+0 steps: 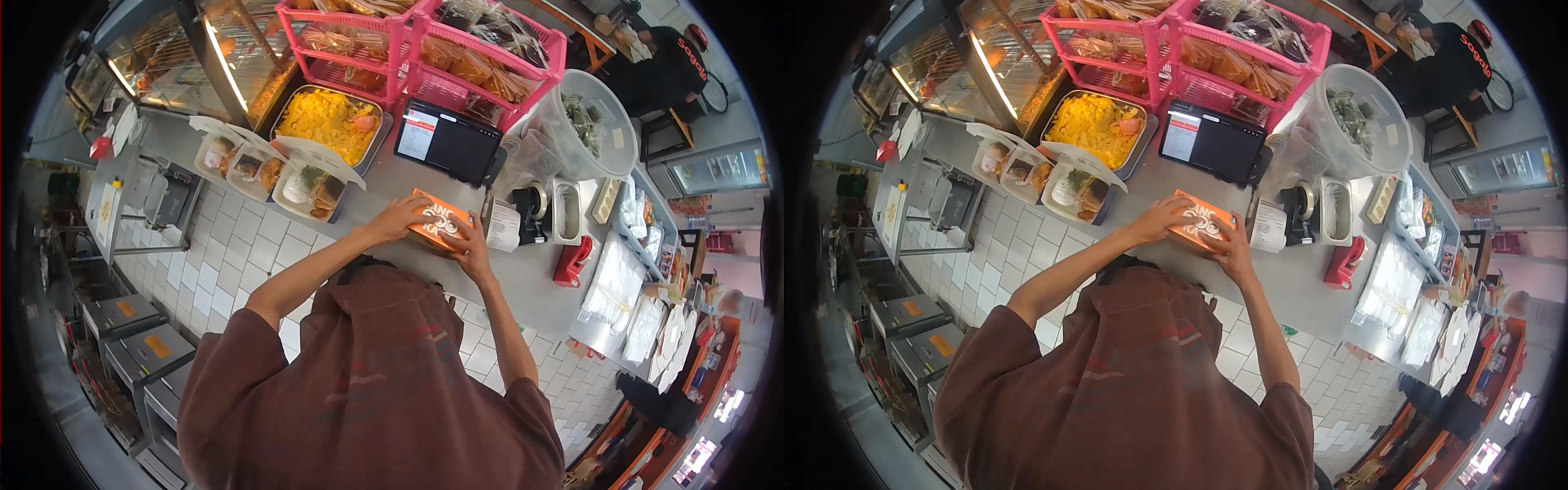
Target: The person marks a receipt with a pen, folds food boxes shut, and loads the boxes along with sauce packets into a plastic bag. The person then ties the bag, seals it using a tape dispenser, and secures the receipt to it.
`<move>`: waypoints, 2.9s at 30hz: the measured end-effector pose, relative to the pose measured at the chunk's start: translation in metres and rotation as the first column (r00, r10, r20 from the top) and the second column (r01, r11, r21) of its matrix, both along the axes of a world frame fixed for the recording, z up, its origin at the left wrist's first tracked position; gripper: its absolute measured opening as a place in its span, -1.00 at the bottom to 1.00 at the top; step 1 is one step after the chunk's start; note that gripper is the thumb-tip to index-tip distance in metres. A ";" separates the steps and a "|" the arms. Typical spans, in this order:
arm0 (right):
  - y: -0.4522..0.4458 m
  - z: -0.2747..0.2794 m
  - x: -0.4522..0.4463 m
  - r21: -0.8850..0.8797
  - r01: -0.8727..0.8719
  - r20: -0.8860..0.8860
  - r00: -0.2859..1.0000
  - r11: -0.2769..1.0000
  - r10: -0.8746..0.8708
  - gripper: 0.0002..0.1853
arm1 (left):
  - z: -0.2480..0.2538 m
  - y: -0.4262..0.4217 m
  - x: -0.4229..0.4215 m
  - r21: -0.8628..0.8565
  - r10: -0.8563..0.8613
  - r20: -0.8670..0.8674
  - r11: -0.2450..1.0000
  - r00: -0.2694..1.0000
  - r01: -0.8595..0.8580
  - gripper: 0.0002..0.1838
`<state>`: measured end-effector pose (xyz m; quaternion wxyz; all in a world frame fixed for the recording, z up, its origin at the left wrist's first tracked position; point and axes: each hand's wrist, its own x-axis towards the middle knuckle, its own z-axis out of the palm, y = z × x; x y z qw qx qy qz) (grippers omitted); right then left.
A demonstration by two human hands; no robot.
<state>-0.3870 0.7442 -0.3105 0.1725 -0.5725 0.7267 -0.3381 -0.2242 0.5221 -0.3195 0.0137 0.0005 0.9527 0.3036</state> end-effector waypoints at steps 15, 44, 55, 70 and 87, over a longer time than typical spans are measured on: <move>0.043 -0.018 0.005 0.058 0.608 0.096 0.786 0.792 -0.610 -0.71 | -0.015 0.019 -0.038 -0.113 -0.055 -0.204 0.993 0.977 0.032 -0.05; 0.221 -0.039 -0.084 0.187 0.972 0.335 0.074 0.144 -0.939 -0.75 | 0.012 0.097 -0.036 -0.318 0.291 -0.041 0.903 0.956 -0.289 0.18; 0.046 -0.043 0.040 0.247 0.694 0.642 0.405 0.676 -0.651 -0.62 | 0.000 0.110 -0.049 -0.225 0.286 -0.131 0.924 0.949 -0.310 0.11; 0.049 0.009 0.105 -0.227 0.743 -0.101 0.625 0.630 -0.774 -0.62 | -0.021 0.102 -0.047 0.278 0.145 -0.195 0.957 0.970 -0.087 -0.39; 0.052 0.024 0.103 -0.130 0.822 -0.308 0.497 0.554 -0.811 -0.39 | -0.001 -0.060 0.132 0.064 0.577 0.078 0.811 0.813 -0.581 -0.53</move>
